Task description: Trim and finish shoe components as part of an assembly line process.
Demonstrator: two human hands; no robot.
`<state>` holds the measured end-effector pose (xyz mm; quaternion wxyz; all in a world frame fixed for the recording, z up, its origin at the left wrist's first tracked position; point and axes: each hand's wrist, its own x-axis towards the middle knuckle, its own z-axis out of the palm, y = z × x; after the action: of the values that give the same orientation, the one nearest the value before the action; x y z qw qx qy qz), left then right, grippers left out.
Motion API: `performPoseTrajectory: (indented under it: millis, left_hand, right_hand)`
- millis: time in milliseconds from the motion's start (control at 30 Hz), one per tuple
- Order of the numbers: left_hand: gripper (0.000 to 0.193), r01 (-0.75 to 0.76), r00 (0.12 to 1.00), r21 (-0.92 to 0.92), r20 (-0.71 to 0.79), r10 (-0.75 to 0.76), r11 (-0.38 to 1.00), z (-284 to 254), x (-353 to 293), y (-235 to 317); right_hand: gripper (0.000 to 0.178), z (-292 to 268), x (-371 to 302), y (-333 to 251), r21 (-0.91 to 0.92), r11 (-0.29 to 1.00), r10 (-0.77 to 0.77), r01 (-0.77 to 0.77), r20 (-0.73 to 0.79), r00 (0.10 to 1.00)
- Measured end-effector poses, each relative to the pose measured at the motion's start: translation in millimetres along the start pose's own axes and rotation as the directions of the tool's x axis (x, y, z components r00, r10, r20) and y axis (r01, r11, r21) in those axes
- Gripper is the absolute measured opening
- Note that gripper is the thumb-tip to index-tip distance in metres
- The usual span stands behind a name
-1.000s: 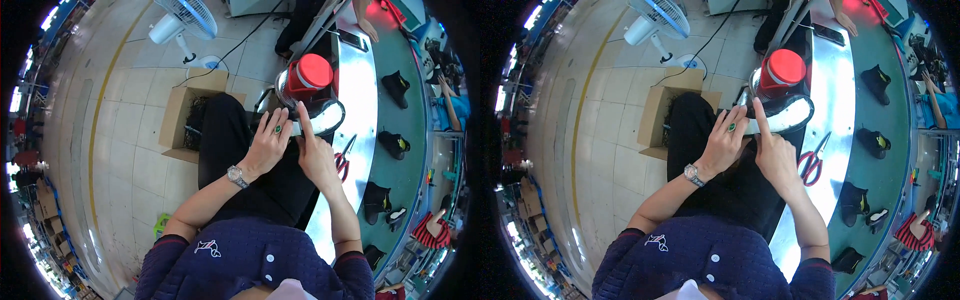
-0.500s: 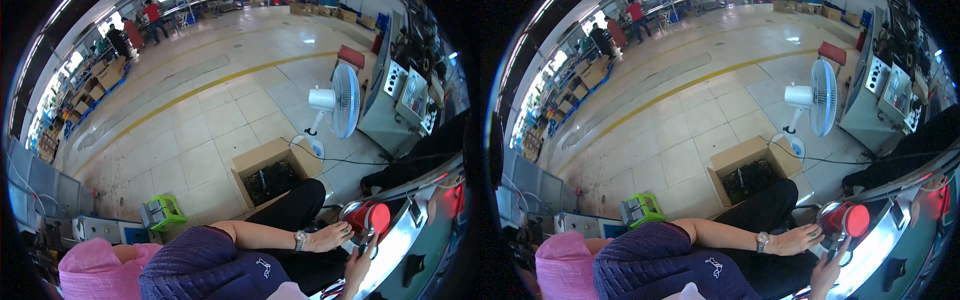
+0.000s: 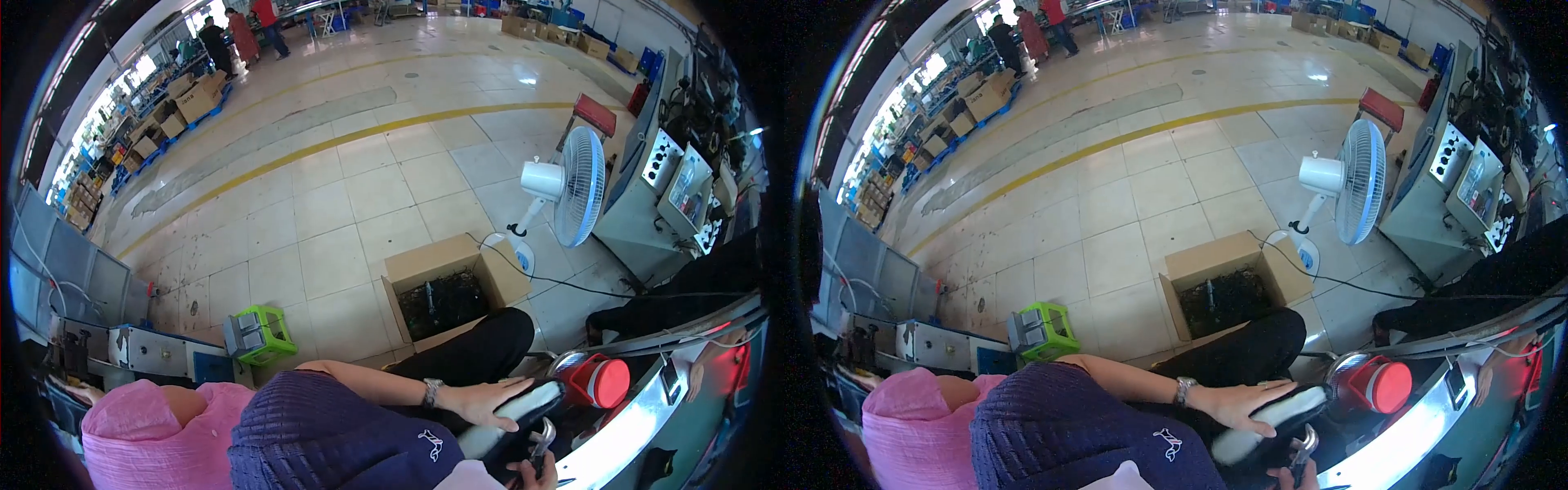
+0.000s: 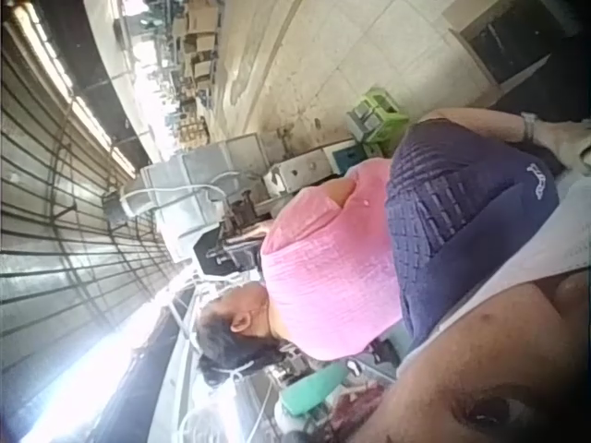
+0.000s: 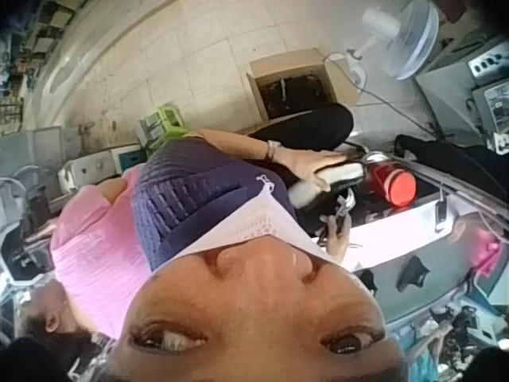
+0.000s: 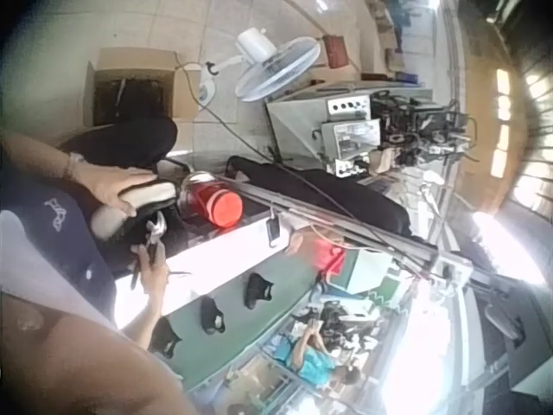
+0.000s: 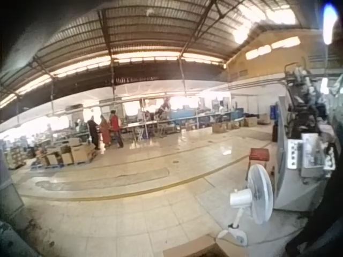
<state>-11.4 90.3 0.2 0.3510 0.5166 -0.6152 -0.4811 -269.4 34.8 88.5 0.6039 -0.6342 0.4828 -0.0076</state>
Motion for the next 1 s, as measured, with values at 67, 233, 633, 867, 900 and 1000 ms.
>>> performPoseTrajectory:
  millis: [67,233,633,867,900,1000]
  left_hand:
    - [0.077,0.082,0.993,0.02,-0.089,-0.08,0.996,-19,-8,-2]
    - [0.046,0.061,0.959,0.181,-0.282,-0.007,0.982,-64,4,-14]
    - [0.031,-0.196,0.908,0.207,-0.331,0.257,0.958,-13,-25,-30]
    - [0.028,-0.175,0.951,0.316,-0.191,0.243,0.932,2,-31,-9]
    - [0.028,-0.18,0.951,0.333,-0.182,0.251,0.926,3,-32,-4]
    - [0.028,-0.047,0.982,0.346,-0.156,0.107,0.937,4,-33,6]
  right_hand:
    - [0.048,21,-2,-1,0.105,0.994,-0.035,0.034,0.009,0.999]
    - [0.055,37,7,-22,0.005,0.996,-0.084,0.086,-0.174,0.981]
    - [0.055,30,17,-44,-0.359,0.903,-0.2,0.234,0.13,0.971]
    - [0.058,25,21,-110,-0.763,0.606,0.031,0.224,0.304,0.952]
    - [0.058,27,22,-118,-0.784,0.545,0.021,0.298,0.368,0.93]
    - [0.057,30,26,-122,-0.811,0.526,0.092,0.256,0.353,0.931]
